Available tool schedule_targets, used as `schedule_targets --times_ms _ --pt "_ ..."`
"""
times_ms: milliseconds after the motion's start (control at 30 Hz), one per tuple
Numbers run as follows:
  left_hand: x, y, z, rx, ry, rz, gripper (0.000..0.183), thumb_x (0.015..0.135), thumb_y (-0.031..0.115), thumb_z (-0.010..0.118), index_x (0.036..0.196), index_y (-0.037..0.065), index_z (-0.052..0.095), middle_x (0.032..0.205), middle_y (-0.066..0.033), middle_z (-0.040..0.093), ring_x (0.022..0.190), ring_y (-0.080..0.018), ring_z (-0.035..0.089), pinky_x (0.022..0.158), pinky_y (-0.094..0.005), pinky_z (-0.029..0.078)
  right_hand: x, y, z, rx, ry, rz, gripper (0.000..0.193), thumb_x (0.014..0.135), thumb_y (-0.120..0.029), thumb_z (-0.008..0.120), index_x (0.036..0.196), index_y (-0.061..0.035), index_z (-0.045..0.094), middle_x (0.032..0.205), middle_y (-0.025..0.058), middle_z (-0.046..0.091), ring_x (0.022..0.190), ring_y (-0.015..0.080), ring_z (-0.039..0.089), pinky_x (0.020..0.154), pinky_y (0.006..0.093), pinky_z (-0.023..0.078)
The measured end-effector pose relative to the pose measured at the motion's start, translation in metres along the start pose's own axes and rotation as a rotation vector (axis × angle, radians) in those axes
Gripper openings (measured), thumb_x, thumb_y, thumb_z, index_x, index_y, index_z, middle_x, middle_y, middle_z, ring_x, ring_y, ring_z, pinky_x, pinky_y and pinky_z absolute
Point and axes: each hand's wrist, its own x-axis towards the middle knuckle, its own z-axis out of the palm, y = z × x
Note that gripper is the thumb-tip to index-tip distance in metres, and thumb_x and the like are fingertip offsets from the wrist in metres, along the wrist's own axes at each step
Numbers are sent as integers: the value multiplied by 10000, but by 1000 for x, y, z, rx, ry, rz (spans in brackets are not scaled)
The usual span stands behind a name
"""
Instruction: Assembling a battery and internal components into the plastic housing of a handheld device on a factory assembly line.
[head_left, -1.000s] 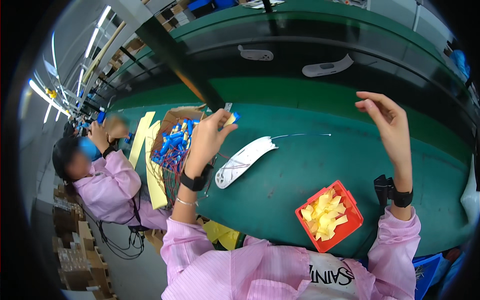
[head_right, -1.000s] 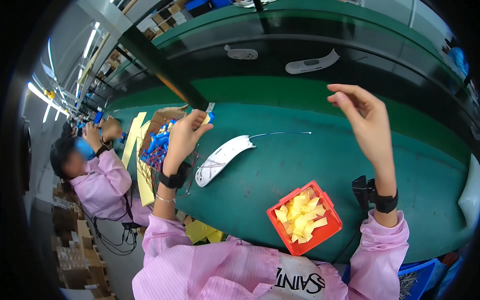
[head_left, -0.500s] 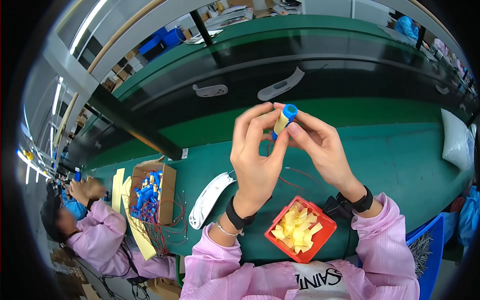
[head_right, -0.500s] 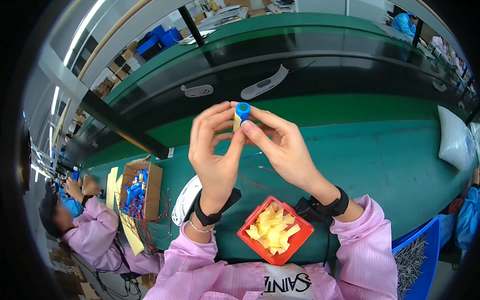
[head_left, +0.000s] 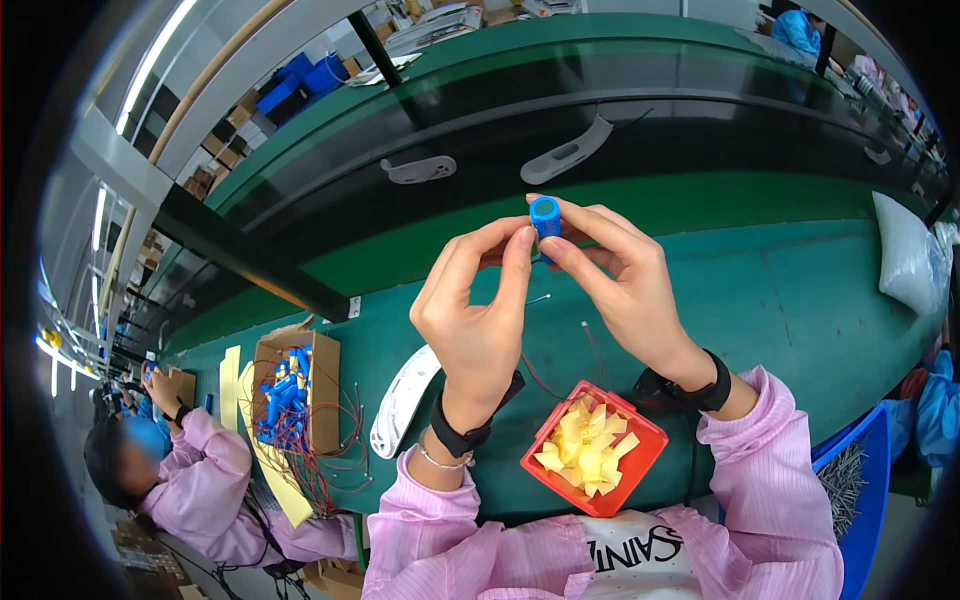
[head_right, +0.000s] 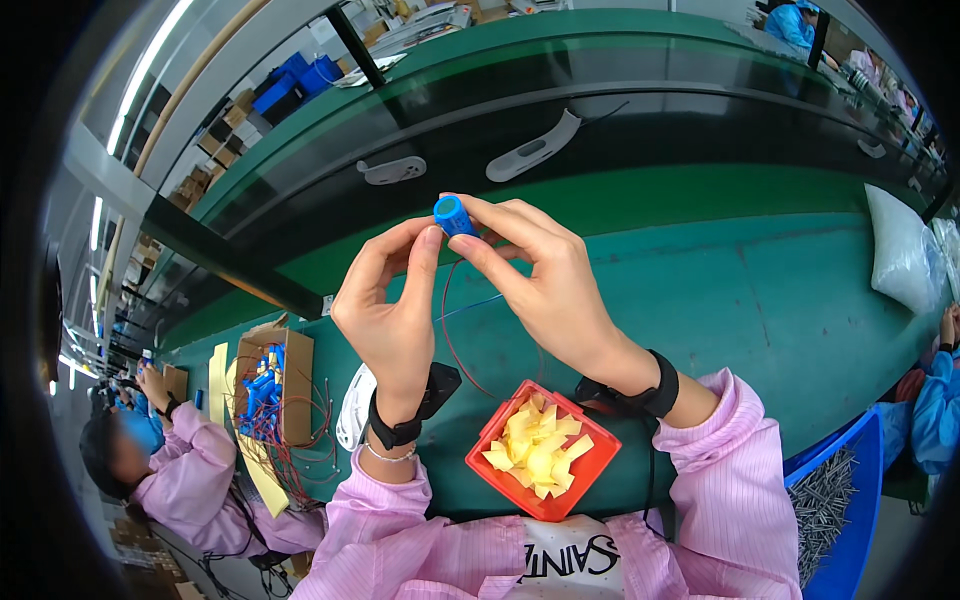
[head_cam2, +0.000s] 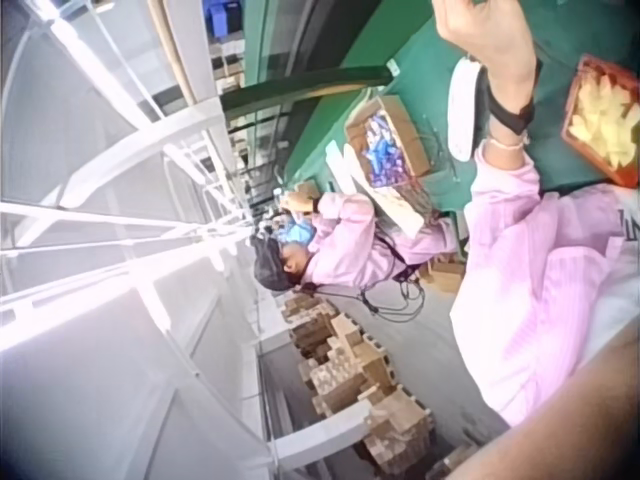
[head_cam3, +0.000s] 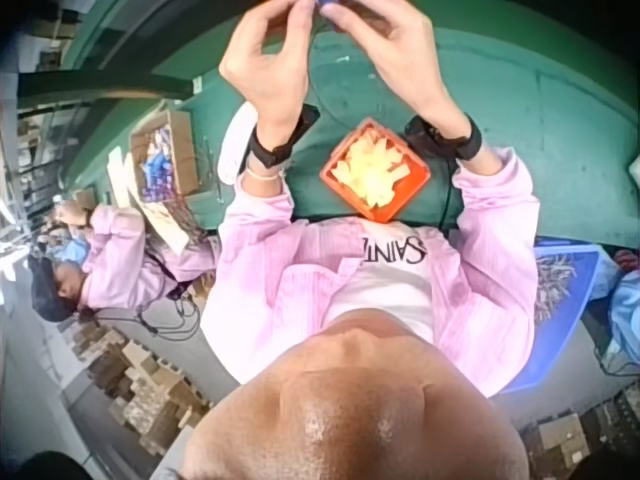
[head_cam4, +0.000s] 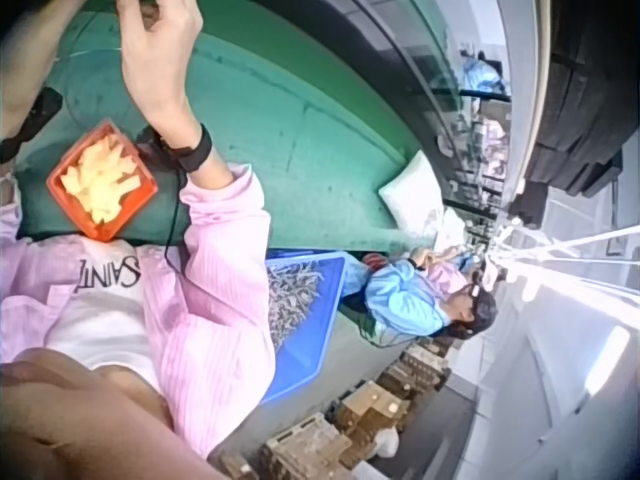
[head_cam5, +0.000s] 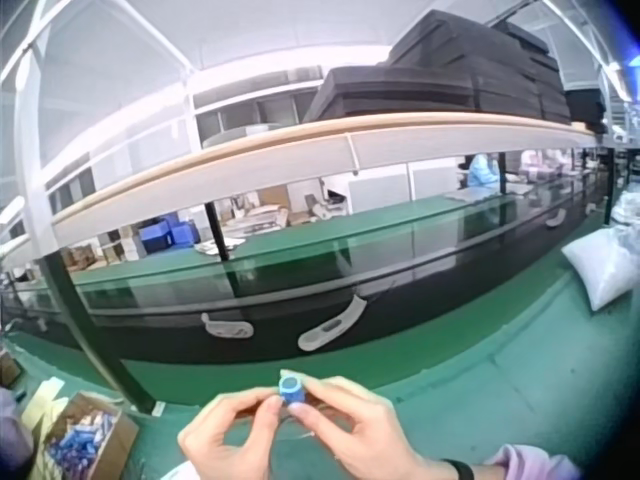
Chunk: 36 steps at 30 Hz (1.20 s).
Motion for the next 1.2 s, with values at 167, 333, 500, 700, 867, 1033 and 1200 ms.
schedule_targets --times_ms 167,333,500,700,867,1033,1200 --pt "0 -4 -1 -18 -26 -38 89 831 -14 700 917 -34 684 828 -100 690 720 -149 674 655 -255 534 0 -4 -2 -295 23 -138 379 893 -68 656 1270 -41 617 993 100 636 860 194 632 740 309 523" --pt "0 -3 2 42 -89 -55 61 872 7 656 905 -41 638 843 -57 646 756 -108 628 727 -249 527 2 0 -5 -568 40 -311 384 888 -82 660 1269 -63 623 977 95 640 817 216 620 708 321 506" --pt "4 -13 -1 -450 -142 -442 86 909 63 607 933 -19 604 855 -40 614 738 -95 571 702 -243 484 1 5 -4 -51 -54 17 390 926 -92 636 1302 -6 580 1024 73 671 851 150 646 751 285 526" --pt "9 -24 -11 -633 -56 -520 124 962 104 519 991 -8 562 901 -66 607 815 -130 601 752 -282 490 14 -5 -17 397 -71 183 384 997 -167 563 1311 54 550 1115 79 661 898 116 643 791 267 544" --pt "-2 -8 -39 -344 -326 -352 83 861 42 507 917 -15 532 880 -74 587 759 -142 579 711 -283 482 27 -4 -48 228 42 180 406 1018 -185 497 1361 32 505 1261 122 600 921 166 659 811 278 525" --pt "-38 12 -43 48 -1096 17 154 759 22 514 900 -6 569 783 -139 545 741 -323 562 647 -407 482 43 -5 -99 139 262 151 417 1011 -217 515 1363 7 516 1217 103 619 942 144 629 824 271 492" --pt "-60 1 -29 59 -1306 162 172 782 34 575 951 7 569 867 -109 572 799 -281 584 668 -390 526 46 -11 -124 118 337 86 400 1009 -215 514 1346 0 536 1218 124 627 978 167 630 858 288 488"
